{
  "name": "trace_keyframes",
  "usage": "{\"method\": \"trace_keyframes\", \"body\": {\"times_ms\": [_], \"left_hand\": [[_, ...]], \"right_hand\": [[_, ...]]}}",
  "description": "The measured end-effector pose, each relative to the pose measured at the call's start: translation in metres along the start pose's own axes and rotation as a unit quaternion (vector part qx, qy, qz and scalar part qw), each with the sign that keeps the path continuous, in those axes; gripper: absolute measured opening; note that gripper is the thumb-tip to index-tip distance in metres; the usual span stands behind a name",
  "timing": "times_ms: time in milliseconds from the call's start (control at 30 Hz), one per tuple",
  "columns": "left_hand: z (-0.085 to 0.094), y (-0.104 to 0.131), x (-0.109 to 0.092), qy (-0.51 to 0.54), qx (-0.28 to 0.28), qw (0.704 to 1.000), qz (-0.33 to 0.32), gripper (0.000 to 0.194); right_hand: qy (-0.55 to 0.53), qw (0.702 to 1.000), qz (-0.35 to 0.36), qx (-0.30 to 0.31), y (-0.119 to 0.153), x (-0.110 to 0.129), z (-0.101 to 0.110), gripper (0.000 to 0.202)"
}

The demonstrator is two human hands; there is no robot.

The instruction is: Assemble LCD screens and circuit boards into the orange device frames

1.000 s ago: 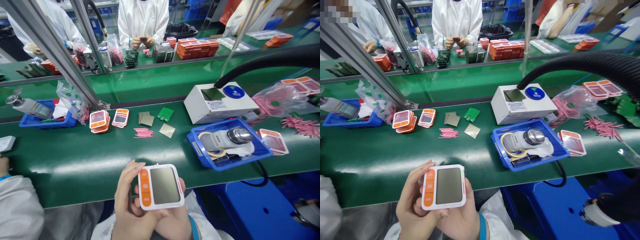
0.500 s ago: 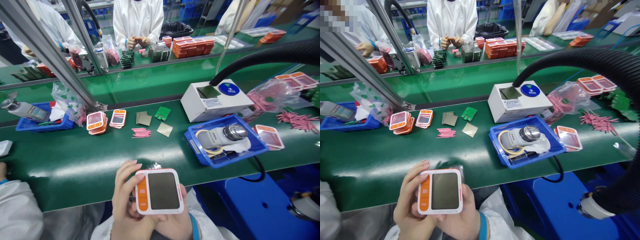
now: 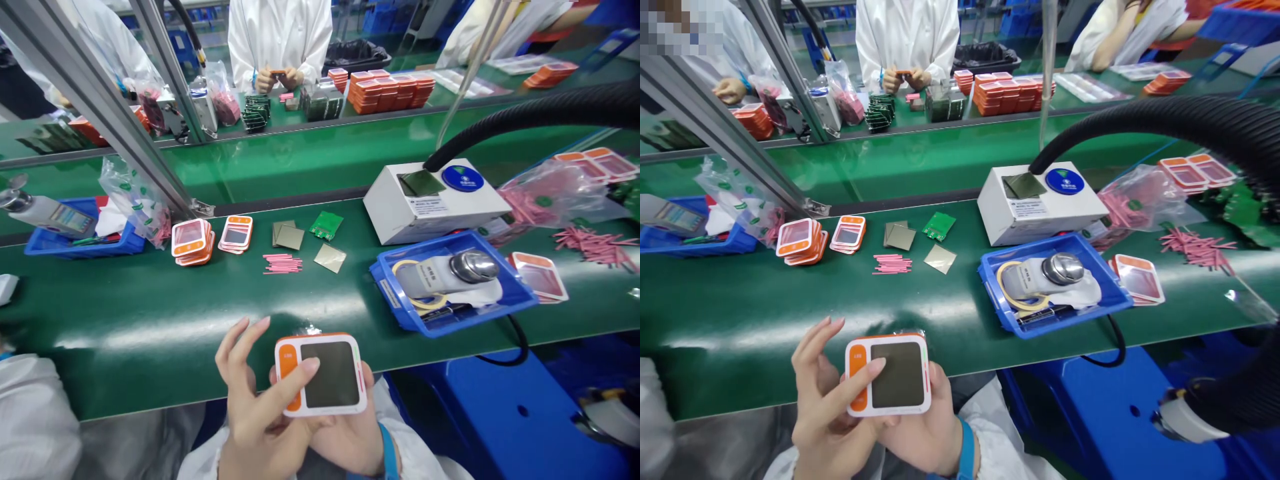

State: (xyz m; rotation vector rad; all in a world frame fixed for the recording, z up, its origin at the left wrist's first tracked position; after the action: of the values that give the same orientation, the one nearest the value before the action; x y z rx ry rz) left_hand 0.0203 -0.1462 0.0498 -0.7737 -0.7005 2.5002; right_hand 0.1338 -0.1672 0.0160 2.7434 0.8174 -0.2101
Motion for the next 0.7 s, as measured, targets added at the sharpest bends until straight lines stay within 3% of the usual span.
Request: {"method": "trace_keyframes", "body": {"times_ms": [200, 367, 533, 700], "left_hand": [[-0.003, 0.001, -0.002, -0.046, 0.032, 0.998, -0.014, 0.035], [-0.008, 0.003, 0.000, -0.089, 0.048, 0.995, -0.015, 0.041], [-0.014, 0.001, 0.004, -0.099, 0.040, 0.994, 0.005, 0.039], [-0.021, 0.000, 0.004, -0.109, 0.044, 0.993, 0.019, 0.041]], "right_hand": [[0.007, 1.000, 0.001, -0.020, -0.001, 0.010, -0.001, 0.052], [0.016, 0.988, 0.140, -0.062, 0.005, 0.048, 0.001, 0.040], [0.037, 0.949, 0.287, -0.121, 0.013, 0.099, 0.011, 0.041], [0.097, 0.929, 0.335, -0.120, 0.010, 0.122, 0.015, 0.035]]}}
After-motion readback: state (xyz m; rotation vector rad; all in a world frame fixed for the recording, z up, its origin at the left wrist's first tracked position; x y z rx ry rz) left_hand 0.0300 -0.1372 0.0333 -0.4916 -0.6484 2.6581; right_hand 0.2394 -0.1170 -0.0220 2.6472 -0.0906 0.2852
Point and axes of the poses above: each hand's wrist, its own y-axis away from the middle knuckle, its own z-axis out of the back of the hand, x = y × z, the point moved 1 cm from there along -y, towards the middle knuckle, and after that the axes turned 13 degrees about -y, right-handed, at the moved point
